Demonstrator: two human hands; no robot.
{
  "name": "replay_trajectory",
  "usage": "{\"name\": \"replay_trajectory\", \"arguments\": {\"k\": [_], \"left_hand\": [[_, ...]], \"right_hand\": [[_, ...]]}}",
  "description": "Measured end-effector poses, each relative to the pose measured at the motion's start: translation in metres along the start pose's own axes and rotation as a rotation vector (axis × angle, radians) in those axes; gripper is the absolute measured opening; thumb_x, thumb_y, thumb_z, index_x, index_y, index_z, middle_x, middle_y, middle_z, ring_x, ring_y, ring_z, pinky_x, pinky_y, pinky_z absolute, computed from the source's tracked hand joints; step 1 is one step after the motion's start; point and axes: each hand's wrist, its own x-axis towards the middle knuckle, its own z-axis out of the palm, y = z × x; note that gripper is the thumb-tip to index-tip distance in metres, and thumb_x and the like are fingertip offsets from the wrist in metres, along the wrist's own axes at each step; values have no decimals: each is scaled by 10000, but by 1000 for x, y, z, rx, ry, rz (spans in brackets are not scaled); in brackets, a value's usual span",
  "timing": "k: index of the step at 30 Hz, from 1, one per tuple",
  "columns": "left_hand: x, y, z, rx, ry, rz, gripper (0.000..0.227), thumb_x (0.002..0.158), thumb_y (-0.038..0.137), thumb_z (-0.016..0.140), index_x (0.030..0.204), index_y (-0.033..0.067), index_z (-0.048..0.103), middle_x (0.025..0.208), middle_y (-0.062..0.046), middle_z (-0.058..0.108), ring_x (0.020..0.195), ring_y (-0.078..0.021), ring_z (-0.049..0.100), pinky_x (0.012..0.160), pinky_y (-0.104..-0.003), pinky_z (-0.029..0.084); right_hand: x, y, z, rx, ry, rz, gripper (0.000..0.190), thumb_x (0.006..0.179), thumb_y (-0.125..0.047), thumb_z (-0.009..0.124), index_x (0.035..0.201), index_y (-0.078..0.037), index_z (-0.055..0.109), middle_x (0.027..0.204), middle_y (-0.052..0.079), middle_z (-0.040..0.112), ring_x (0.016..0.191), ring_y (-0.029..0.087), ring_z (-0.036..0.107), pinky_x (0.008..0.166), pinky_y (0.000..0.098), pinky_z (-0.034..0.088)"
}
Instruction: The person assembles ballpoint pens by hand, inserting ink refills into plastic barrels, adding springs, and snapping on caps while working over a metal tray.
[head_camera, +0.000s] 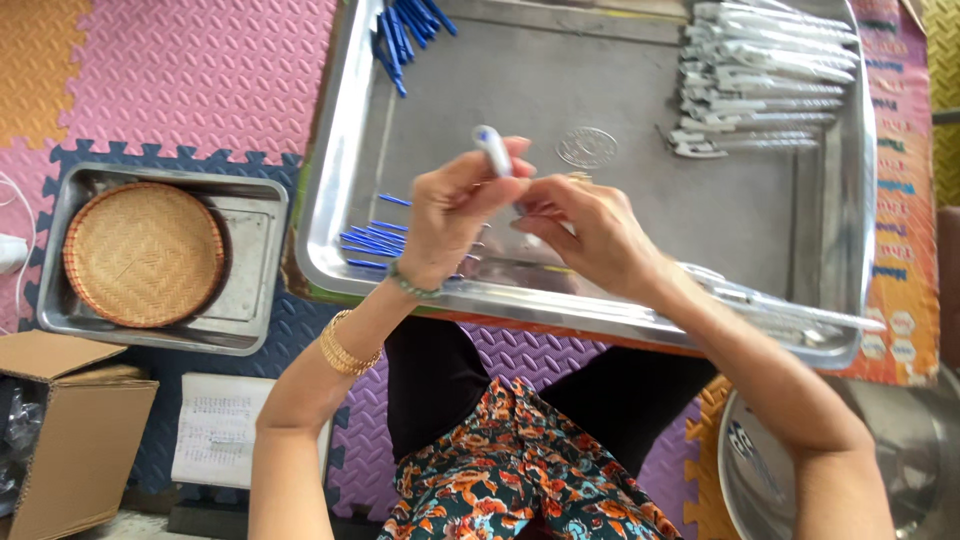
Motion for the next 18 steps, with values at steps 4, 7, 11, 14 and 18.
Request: {"name": "replay_trajectory", "arguments": {"k": [4,7,11,14,18], "left_hand": [[1,20,-50,18,200,53,418,1153,214,673,1504,-7,632,1167,-134,765,1011,-159,778,1012,-365,697],[-1,47,-65,133,252,17,484,1172,334,616,1564,50,608,1128,-58,736,865,-183,767,706,-230,549],[-5,45,-83,78,168,6,409,1202,234,593,1597,145,531,1191,-180,766,882,-192,753,840,-308,686],[-2,41,-87,9,178,-129,315,1181,229,577,1466,96,588,1171,-142,775,858,-162,700,831,-294,651],[-2,24,-97,-11,133,-164,430,1195,227,561,1597,75,564,1167,-95,714,816,-115,573,718,-243,520]], "right_hand": [[75,32,-5,-90,-206,-161,325,988,-142,825,1252,34,755,1057,268,808,1010,503,775,902,594,611],[159,142,26,-381,-87,-141,229,970,-157,718,1171,-57,766,1003,114,787,913,348,722,834,477,514],[246,202,76,-406,87,-181,301,972,-28,649,1252,5,757,1128,217,801,1055,435,724,935,504,525],[277,219,94,-542,97,43,206,1007,-66,787,1197,-2,741,1092,227,778,974,436,739,740,565,601],[259,216,79,-633,-13,154,135,954,49,637,996,21,762,989,259,768,865,468,728,701,571,611]]}}
